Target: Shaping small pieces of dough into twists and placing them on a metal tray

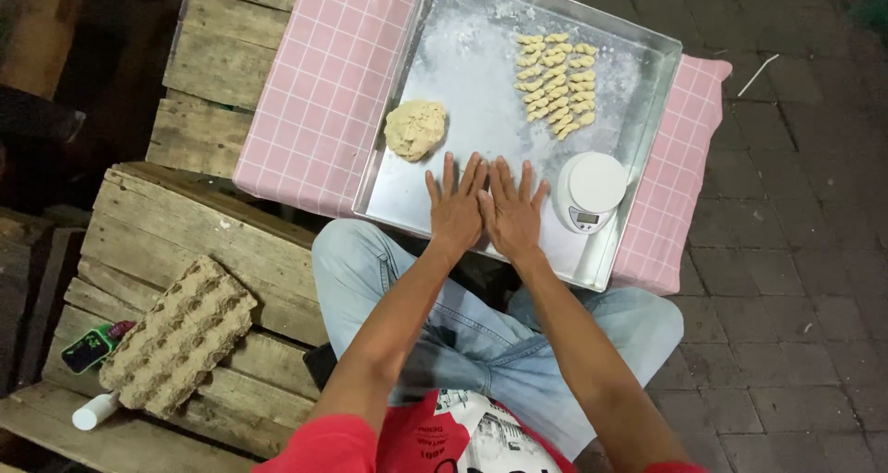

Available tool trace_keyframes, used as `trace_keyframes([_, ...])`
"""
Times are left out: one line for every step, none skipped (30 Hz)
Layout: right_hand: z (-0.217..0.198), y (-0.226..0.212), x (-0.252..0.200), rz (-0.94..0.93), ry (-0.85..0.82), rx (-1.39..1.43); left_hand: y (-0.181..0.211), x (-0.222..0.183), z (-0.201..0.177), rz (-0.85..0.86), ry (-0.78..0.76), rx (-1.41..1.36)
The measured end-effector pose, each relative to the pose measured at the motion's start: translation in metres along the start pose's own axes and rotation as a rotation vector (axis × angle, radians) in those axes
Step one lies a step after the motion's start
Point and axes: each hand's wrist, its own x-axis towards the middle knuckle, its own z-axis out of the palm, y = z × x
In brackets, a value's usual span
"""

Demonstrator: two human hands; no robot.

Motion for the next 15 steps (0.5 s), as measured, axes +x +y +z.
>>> trace_keyframes([-0.001,0.0,0.003,0.002,0.001,0.0,-0.001,0.002,0.003,0.002,0.0,0.0])
trace_keyframes([-0.003,-0.001,0.008,0.026,-0.077,-0.042,-0.002,0.005,0.005,0.016,-0.002,0.028])
trace_keyframes([-0.005,-0.002,0.013,0.051,-0.155,-0.083,-0.004,0.009,0.006,0.031,-0.004,0.055])
trace_keyframes([-0.004,0.0,0.012,0.051,-0.156,-0.081,-0.006,0.009,0.007,0.031,-0.005,0.056])
trace_keyframes([-0.003,0.002,0.011,0.038,-0.153,-0.086,-0.008,0.01,0.008,0.026,-0.021,0.037])
trace_keyframes([-0.002,0.004,0.009,0.029,-0.152,-0.089,-0.009,0.009,0.01,0.024,-0.041,0.019])
trace_keyframes([-0.004,0.002,-0.001,0.032,-0.154,-0.087,-0.008,0.001,0.007,0.027,-0.044,0.02])
trace_keyframes([-0.008,0.002,-0.006,0.029,-0.169,-0.096,-0.007,-0.004,0.002,-0.008,-0.074,-0.022])
trace_keyframes([-0.013,0.001,-0.011,0.026,-0.184,-0.105,-0.005,-0.008,-0.003,-0.042,-0.104,-0.065])
trace_keyframes([-0.013,0.001,-0.016,0.029,-0.187,-0.105,-0.005,-0.014,-0.007,-0.041,-0.108,-0.066])
trace_keyframes([-0.013,0.001,-0.021,0.035,-0.195,-0.093,-0.004,-0.02,-0.011,-0.054,-0.13,-0.085])
trace_keyframes([-0.014,0.001,-0.026,0.039,-0.203,-0.081,-0.003,-0.025,-0.016,-0.07,-0.152,-0.103])
trace_keyframes([-0.011,0.003,-0.031,0.04,-0.205,-0.08,-0.004,-0.029,-0.016,-0.07,-0.154,-0.104])
trace_keyframes([-0.009,0.004,-0.035,0.025,-0.156,-0.077,-0.004,-0.032,-0.016,-0.074,-0.149,-0.101])
trace_keyframes([-0.007,0.005,-0.04,0.011,-0.107,-0.074,-0.006,-0.035,-0.016,-0.077,-0.144,-0.098])
